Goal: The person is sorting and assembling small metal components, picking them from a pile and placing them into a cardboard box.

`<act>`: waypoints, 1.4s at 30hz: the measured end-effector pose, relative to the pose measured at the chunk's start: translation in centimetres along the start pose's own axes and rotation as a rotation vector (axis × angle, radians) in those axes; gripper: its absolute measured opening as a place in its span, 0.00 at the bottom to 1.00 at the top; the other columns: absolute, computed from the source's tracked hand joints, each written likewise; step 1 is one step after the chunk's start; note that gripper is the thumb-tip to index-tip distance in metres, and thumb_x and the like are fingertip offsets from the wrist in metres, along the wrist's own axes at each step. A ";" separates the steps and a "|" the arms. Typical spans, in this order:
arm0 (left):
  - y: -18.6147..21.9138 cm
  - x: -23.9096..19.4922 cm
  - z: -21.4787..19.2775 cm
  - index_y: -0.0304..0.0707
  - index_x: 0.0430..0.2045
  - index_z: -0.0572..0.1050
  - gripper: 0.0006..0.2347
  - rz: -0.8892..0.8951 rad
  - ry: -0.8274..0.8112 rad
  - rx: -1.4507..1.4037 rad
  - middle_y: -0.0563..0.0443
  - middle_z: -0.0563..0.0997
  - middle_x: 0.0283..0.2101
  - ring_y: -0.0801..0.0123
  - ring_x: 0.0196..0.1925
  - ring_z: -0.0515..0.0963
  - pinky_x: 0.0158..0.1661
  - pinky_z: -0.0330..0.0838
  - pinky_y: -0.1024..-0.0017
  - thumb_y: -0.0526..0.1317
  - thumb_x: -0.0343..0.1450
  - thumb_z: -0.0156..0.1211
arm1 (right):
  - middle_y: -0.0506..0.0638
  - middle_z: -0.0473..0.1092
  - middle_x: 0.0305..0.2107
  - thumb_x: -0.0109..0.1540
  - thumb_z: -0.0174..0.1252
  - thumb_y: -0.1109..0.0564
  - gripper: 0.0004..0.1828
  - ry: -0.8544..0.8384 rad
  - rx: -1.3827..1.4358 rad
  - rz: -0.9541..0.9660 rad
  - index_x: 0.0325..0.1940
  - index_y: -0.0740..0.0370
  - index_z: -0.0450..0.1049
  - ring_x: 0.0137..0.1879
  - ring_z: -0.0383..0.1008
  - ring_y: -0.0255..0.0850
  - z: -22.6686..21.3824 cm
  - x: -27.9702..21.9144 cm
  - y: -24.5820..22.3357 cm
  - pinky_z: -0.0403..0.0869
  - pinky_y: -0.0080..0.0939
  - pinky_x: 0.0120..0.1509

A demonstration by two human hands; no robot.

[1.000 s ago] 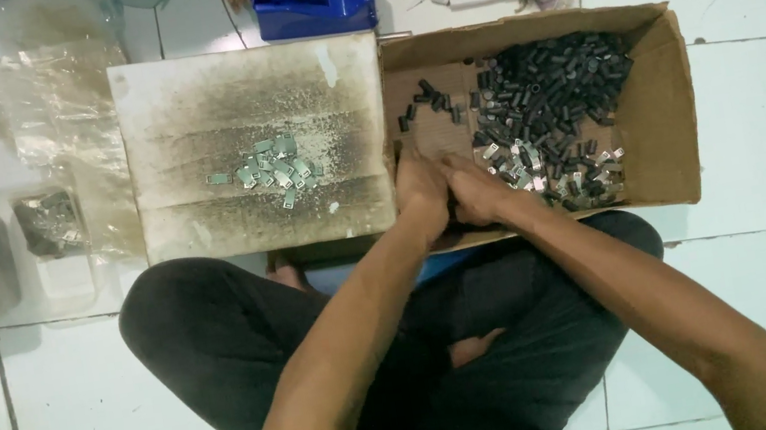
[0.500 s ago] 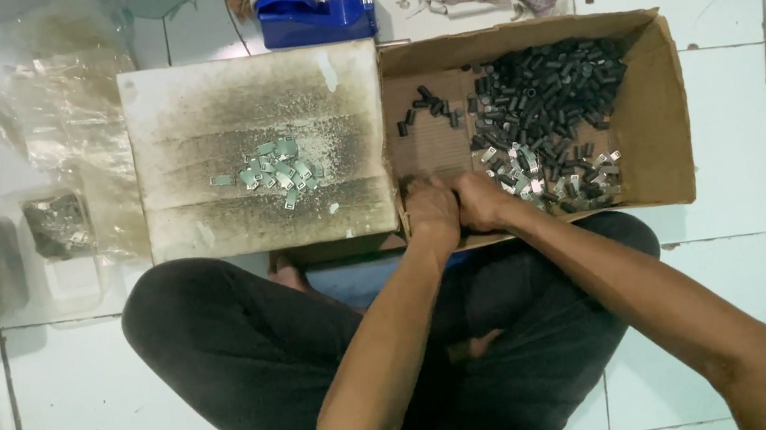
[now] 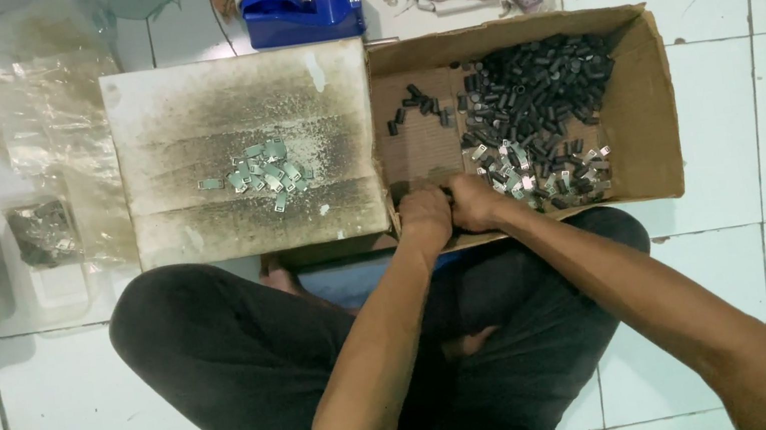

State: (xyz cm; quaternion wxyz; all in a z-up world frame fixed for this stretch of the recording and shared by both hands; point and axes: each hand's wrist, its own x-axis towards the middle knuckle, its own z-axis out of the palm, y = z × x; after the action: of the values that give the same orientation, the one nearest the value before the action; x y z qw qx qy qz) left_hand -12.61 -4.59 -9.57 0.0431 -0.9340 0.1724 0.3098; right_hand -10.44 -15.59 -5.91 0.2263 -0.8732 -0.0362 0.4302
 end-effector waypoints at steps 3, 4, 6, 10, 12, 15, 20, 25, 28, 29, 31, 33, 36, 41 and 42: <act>0.5 2.7 3.1 0.41 0.25 0.78 0.08 0.122 -0.038 0.042 0.52 0.79 0.25 0.68 0.29 0.78 0.31 0.73 0.70 0.37 0.73 0.51 | 0.68 0.78 0.43 0.55 0.59 0.57 0.19 -0.002 -0.011 -0.006 0.46 0.72 0.81 0.55 0.78 0.64 -1.6 -0.9 -1.7 0.77 0.62 0.55; 0.2 2.6 2.4 0.41 0.25 0.78 0.08 0.117 -0.039 0.041 0.52 0.79 0.25 0.68 0.29 0.78 0.31 0.73 0.70 0.37 0.73 0.51 | 0.68 0.78 0.43 0.55 0.59 0.57 0.19 -0.004 -0.013 -0.010 0.46 0.72 0.81 0.55 0.78 0.64 -1.5 -0.7 -1.5 0.77 0.62 0.55; -0.1 2.4 1.1 0.44 0.28 0.81 0.07 0.085 -0.117 -0.138 0.53 0.83 0.29 0.63 0.36 0.84 0.38 0.77 0.67 0.37 0.71 0.53 | 0.64 0.79 0.42 0.53 0.58 0.57 0.18 0.054 0.009 -0.067 0.45 0.63 0.83 0.54 0.77 0.65 -1.0 -0.5 -0.8 0.77 0.65 0.54; 0.0 4.1 4.0 0.41 0.22 0.82 0.07 0.071 -0.153 -0.231 0.48 0.83 0.25 0.61 0.32 0.84 0.35 0.78 0.64 0.36 0.69 0.58 | 0.64 0.79 0.43 0.54 0.58 0.57 0.17 0.062 -0.055 -0.047 0.44 0.64 0.82 0.55 0.77 0.64 -0.2 0.4 0.1 0.77 0.64 0.56; -0.1 4.0 3.5 0.40 0.25 0.82 0.07 0.061 -0.204 -0.280 0.46 0.84 0.26 0.58 0.33 0.85 0.35 0.79 0.61 0.35 0.69 0.57 | 0.69 0.78 0.45 0.54 0.55 0.59 0.21 0.052 -0.152 -0.081 0.46 0.73 0.81 0.57 0.76 0.66 0.1 0.4 0.2 0.78 0.59 0.60; 0.3 4.1 3.7 0.37 0.29 0.83 0.08 0.029 -0.258 -0.318 0.45 0.85 0.31 0.58 0.39 0.86 0.41 0.80 0.60 0.35 0.72 0.55 | 0.70 0.78 0.44 0.54 0.58 0.58 0.18 0.025 -0.155 -0.038 0.43 0.72 0.80 0.55 0.78 0.65 -0.9 -0.4 -0.8 0.78 0.62 0.57; -1.3 2.3 0.2 0.35 0.28 0.83 0.07 0.089 -0.347 -0.380 0.44 0.83 0.30 0.57 0.37 0.84 0.43 0.78 0.61 0.32 0.71 0.56 | 0.63 0.79 0.43 0.54 0.58 0.56 0.18 -0.058 -0.177 -0.004 0.44 0.65 0.82 0.56 0.79 0.59 0.0 0.2 0.3 0.79 0.59 0.55; -1.5 2.8 0.0 0.32 0.28 0.82 0.07 0.078 -0.380 -0.495 0.42 0.82 0.29 0.56 0.36 0.84 0.40 0.80 0.60 0.31 0.71 0.56 | 0.67 0.78 0.45 0.54 0.56 0.56 0.21 -0.122 -0.090 0.026 0.46 0.69 0.82 0.58 0.77 0.62 -1.7 -0.9 -0.3 0.77 0.62 0.58; -1.4 3.9 0.5 0.29 0.33 0.82 0.08 0.035 -0.453 -0.596 0.36 0.83 0.33 0.49 0.39 0.84 0.41 0.80 0.54 0.31 0.71 0.54 | 0.72 0.76 0.48 0.54 0.55 0.58 0.24 -0.164 -0.052 0.049 0.51 0.75 0.79 0.61 0.74 0.66 -1.3 0.6 2.4 0.75 0.63 0.62; -1.4 4.0 0.3 0.30 0.35 0.81 0.08 0.009 -0.463 -0.648 0.37 0.82 0.33 0.50 0.39 0.84 0.40 0.80 0.54 0.32 0.72 0.54 | 0.68 0.78 0.44 0.54 0.56 0.55 0.22 -0.156 -0.012 0.013 0.47 0.70 0.81 0.58 0.77 0.62 -0.9 0.8 3.2 0.75 0.61 0.58; -1.4 3.7 -0.2 0.30 0.37 0.80 0.08 -0.014 -0.474 -0.698 0.37 0.81 0.34 0.51 0.39 0.84 0.39 0.79 0.54 0.33 0.73 0.53 | 0.64 0.80 0.40 0.55 0.56 0.53 0.19 -0.147 0.031 -0.020 0.43 0.65 0.83 0.54 0.79 0.58 0.0 1.4 4.6 0.75 0.58 0.54; -1.9 3.3 -1.2 0.30 0.39 0.81 0.09 0.093 -0.489 -0.564 0.39 0.81 0.36 0.54 0.42 0.83 0.42 0.80 0.55 0.34 0.73 0.53 | 0.65 0.80 0.40 0.57 0.56 0.56 0.17 -0.145 0.116 -0.109 0.45 0.66 0.83 0.52 0.79 0.59 0.6 2.4 5.6 0.75 0.56 0.54; -2.8 0.5 -5.7 0.27 0.48 0.78 0.15 0.041 -0.489 -0.588 0.35 0.81 0.47 0.49 0.54 0.81 0.53 0.77 0.54 0.37 0.74 0.49 | 0.72 0.77 0.46 0.60 0.55 0.52 0.23 -0.144 0.184 -0.061 0.50 0.72 0.80 0.57 0.76 0.64 -0.9 0.3 3.1 0.72 0.62 0.59; -3.3 2.9 -1.6 0.25 0.48 0.77 0.18 0.006 -0.422 -0.896 0.32 0.81 0.49 0.51 0.50 0.83 0.45 0.81 0.55 0.44 0.72 0.53 | 0.65 0.75 0.38 0.58 0.58 0.67 0.19 -0.254 1.050 0.082 0.53 0.73 0.71 0.48 0.79 0.58 -1.0 1.7 6.7 0.79 0.59 0.52; -3.6 2.2 -1.7 0.24 0.48 0.76 0.22 -0.043 -0.398 -1.036 0.31 0.81 0.49 0.52 0.45 0.85 0.39 0.84 0.57 0.49 0.71 0.55 | 0.71 0.74 0.37 0.57 0.62 0.69 0.24 -0.162 1.134 0.114 0.57 0.75 0.70 0.46 0.80 0.64 -1.1 0.9 6.2 0.80 0.67 0.50</act>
State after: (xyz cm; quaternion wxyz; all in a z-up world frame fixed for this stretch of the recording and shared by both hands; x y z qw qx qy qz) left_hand -8.73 -2.19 -9.67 -0.3838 -0.7597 -0.0334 0.5238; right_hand -9.87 -21.30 -8.66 0.6321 -0.5800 0.2302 0.4593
